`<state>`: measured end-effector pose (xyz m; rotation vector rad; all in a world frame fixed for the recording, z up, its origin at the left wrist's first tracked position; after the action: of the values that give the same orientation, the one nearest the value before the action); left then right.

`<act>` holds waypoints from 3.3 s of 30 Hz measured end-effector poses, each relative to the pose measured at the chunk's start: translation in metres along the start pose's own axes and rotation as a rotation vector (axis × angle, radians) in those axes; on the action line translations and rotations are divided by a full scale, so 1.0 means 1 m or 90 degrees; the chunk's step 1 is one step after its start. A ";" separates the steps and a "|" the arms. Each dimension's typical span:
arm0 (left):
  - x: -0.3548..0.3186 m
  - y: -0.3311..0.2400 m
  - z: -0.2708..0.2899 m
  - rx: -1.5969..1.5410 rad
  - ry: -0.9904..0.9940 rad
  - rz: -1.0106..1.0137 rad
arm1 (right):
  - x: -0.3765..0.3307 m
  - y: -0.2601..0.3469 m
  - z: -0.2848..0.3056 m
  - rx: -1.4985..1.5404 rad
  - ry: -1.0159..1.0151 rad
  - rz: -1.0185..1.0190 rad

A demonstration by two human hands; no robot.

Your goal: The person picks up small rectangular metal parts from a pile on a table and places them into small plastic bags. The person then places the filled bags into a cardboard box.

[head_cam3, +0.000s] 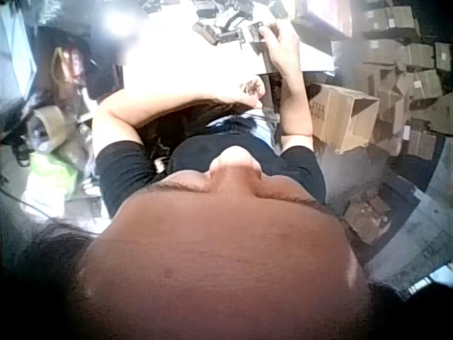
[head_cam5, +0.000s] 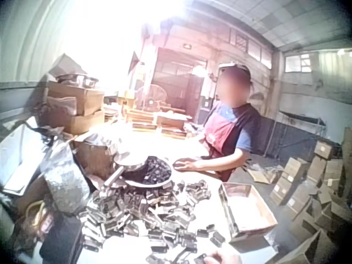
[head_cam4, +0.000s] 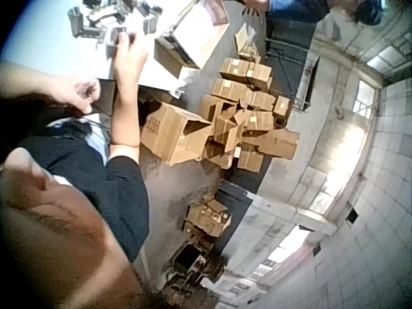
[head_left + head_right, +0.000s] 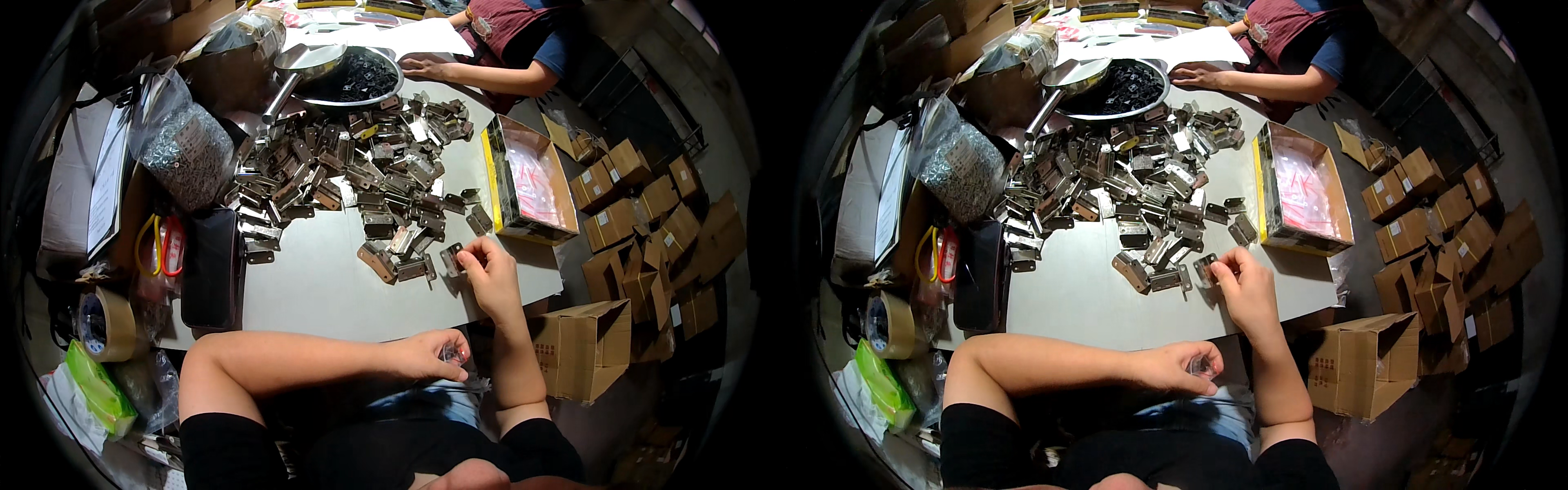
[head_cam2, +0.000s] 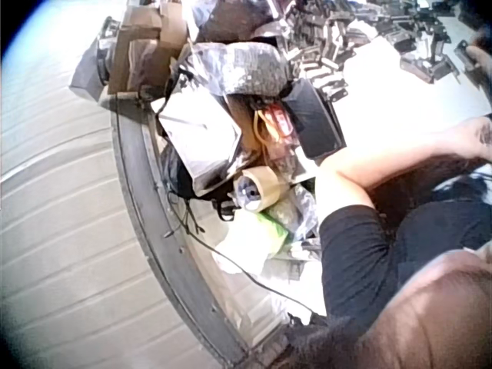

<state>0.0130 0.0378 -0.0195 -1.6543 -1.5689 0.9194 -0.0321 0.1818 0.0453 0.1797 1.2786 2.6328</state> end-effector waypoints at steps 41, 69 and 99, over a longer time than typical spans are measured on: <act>-0.005 -0.013 -0.007 -0.200 0.055 0.043 | -0.054 0.040 0.032 0.070 0.602 0.262; 0.008 0.008 -0.002 0.083 0.086 0.019 | 0.046 0.046 -0.039 -0.337 0.220 0.497; -0.002 -0.016 0.003 -0.185 -0.005 -0.067 | -0.051 0.048 0.034 0.015 0.532 0.244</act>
<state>0.0021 0.0370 -0.0077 -1.7439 -1.8452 0.6682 0.0182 0.1664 0.1036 -0.8412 1.6132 3.1534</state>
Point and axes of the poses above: each hand's wrist, its own x-axis towards the middle knuckle, its own z-axis out of the back of the hand, y = z × x, the point moved 4 cm from there along x, towards the middle knuckle, and after that the axes turned 6 degrees about y, right-handed, at the moved point
